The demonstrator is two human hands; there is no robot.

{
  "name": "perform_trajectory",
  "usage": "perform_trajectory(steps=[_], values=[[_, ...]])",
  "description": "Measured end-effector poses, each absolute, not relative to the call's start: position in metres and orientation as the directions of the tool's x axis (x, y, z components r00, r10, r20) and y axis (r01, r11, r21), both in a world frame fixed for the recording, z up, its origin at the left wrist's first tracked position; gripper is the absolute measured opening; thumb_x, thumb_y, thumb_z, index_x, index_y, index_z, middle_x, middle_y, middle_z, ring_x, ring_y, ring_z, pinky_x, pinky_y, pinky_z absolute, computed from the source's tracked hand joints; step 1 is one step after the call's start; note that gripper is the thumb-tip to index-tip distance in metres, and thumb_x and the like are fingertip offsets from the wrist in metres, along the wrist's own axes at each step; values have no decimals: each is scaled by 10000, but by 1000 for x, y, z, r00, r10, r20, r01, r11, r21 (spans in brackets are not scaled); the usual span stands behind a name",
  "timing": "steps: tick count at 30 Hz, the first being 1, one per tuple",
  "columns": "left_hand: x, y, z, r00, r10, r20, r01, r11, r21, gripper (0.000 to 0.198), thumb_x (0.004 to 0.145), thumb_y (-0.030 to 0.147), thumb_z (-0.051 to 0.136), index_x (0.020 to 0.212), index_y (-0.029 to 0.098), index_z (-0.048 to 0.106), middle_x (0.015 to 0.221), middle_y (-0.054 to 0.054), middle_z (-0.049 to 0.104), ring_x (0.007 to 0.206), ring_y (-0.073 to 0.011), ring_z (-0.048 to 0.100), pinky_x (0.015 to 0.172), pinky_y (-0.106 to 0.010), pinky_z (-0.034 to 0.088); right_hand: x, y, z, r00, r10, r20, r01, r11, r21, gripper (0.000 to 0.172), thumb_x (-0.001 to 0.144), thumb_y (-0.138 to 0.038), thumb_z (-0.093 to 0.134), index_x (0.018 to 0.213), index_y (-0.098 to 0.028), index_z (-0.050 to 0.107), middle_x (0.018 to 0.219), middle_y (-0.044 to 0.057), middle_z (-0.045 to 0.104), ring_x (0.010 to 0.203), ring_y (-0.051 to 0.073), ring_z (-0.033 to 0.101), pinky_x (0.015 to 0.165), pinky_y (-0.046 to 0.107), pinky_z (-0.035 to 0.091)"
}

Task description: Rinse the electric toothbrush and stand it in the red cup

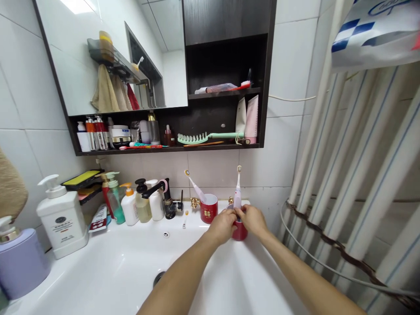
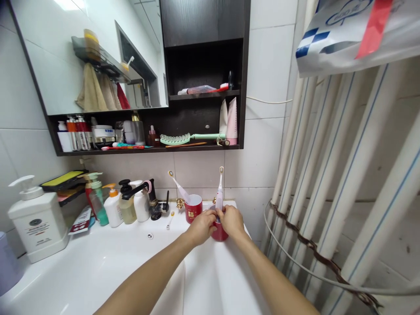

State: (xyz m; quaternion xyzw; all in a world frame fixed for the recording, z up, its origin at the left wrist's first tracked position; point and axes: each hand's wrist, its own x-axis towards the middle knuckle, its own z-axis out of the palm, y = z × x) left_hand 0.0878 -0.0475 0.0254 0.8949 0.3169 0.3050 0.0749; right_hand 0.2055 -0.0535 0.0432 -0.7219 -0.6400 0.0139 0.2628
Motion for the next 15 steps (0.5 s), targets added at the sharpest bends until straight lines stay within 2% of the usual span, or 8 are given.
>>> perform_trajectory(steps=[3, 6, 11, 15], values=[[91, -30, 26, 621, 627, 470, 549, -776, 310, 140, 607, 81, 431, 694, 142, 523, 934, -56, 507, 860, -158, 436, 739, -262, 360, 209, -36, 44, 179, 954, 241, 917, -73, -392, 251, 756, -321, 364, 856, -138, 505, 860, 35, 545, 755, 122, 513, 669, 306, 404], [93, -15, 28, 621, 652, 435, 595, -754, 280, 145, 614, 94, 434, 713, 148, 525, 940, -40, 499, 856, -146, 439, 733, -253, 363, 208, -18, 46, 180, 967, 179, 910, -95, -403, 235, 754, -275, 387, 945, -162, 464, 960, 36, 501, 800, 126, 500, 685, 319, 417], [86, -10, 32, 568, 688, 452, 654, -711, 260, 193, 659, 103, 380, 785, 153, 517, 953, -56, 485, 888, -171, 409, 731, -290, 352, 204, 0, 47, 203, 967, 155, 893, -118, -434, 235, 755, -266, 388, 955, -166, 458, 973, 39, 495, 809, 128, 498, 686, 318, 418], [66, -20, 31, 437, 719, 541, 765, -613, 197, 262, 706, 102, 312, 904, 157, 475, 992, -74, 466, 915, -175, 379, 765, -302, 315, 203, -7, 49, 254, 938, 238, 870, -114, -479, 239, 747, -313, 386, 880, -148, 496, 900, 40, 527, 766, 126, 510, 664, 312, 414]])
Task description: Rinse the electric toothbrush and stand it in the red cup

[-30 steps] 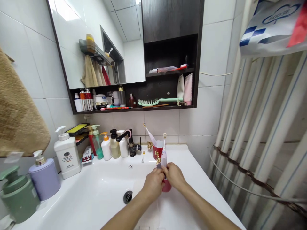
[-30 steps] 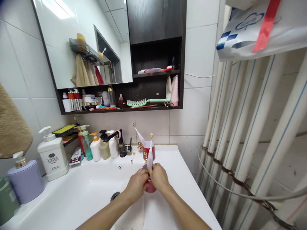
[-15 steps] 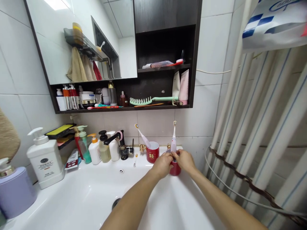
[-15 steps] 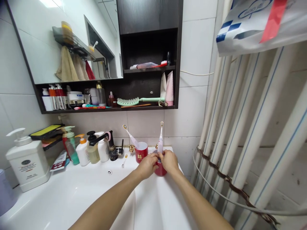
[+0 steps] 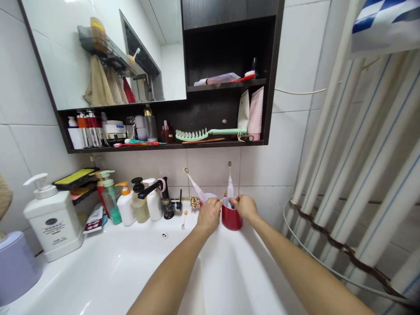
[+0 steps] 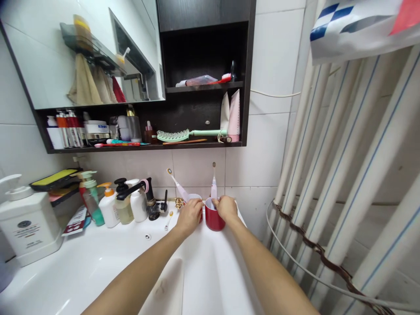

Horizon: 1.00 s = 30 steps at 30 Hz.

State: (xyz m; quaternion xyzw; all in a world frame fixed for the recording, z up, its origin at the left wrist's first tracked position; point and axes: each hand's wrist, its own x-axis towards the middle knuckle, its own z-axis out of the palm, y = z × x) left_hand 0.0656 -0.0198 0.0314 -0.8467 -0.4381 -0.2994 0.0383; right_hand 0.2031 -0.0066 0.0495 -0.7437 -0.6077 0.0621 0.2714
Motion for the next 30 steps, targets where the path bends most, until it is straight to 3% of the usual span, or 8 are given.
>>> perform_trajectory(steps=[4, 9, 16, 22, 27, 30], values=[[48, -22, 33, 323, 810, 489, 882, -445, 155, 233, 692, 105, 347, 863, 138, 502, 886, -94, 511, 881, -198, 396, 757, -324, 303, 191, -27, 55, 277, 859, 431, 853, -13, -522, 272, 714, -368, 372, 783, -156, 527, 948, 86, 510, 884, 196, 465, 724, 312, 365], [37, -29, 36, 338, 830, 444, 883, -443, 157, 230, 694, 89, 319, 711, 136, 543, 777, -93, 538, 851, -197, 420, 684, -296, 340, 154, -51, 53, 129, 823, 553, 820, 225, -527, 222, 682, -275, 392, 828, -169, 522, 972, 52, 517, 955, 156, 424, 813, 242, 316], [8, -88, 10, 449, 805, 387, 831, -535, 150, 226, 694, 135, 344, 801, 132, 543, 863, -82, 544, 890, -184, 409, 691, -259, 354, 118, -72, 16, 69, 917, 392, 732, 220, -644, 438, 660, -272, 382, 1032, -47, 432, 1006, 154, 520, 908, 216, 487, 761, 292, 366], [-20, -129, -9, 485, 822, 299, 809, -552, 205, 221, 679, 122, 352, 763, 131, 556, 845, -75, 548, 880, -181, 412, 718, -267, 353, 101, -100, -10, -77, 958, 277, 688, 252, -680, 433, 644, -218, 379, 1048, -74, 441, 1012, 115, 531, 929, 182, 477, 786, 265, 353], [-33, -149, -18, 461, 834, 303, 747, -549, 374, 229, 670, 102, 346, 719, 155, 563, 808, -51, 547, 878, -167, 412, 748, -282, 343, 83, -112, -6, -210, 935, 285, 654, 351, -670, 348, 666, -273, 371, 935, -127, 536, 964, 76, 552, 910, 149, 473, 808, 231, 323], [-33, -154, -26, 405, 855, 324, 602, -516, 609, 236, 669, 97, 346, 746, 163, 560, 825, -44, 538, 879, -158, 419, 782, -295, 326, 71, -114, -3, -261, 922, 286, 644, 387, -660, 273, 630, -330, 431, 749, -153, 600, 829, 63, 586, 811, 164, 503, 743, 242, 354]])
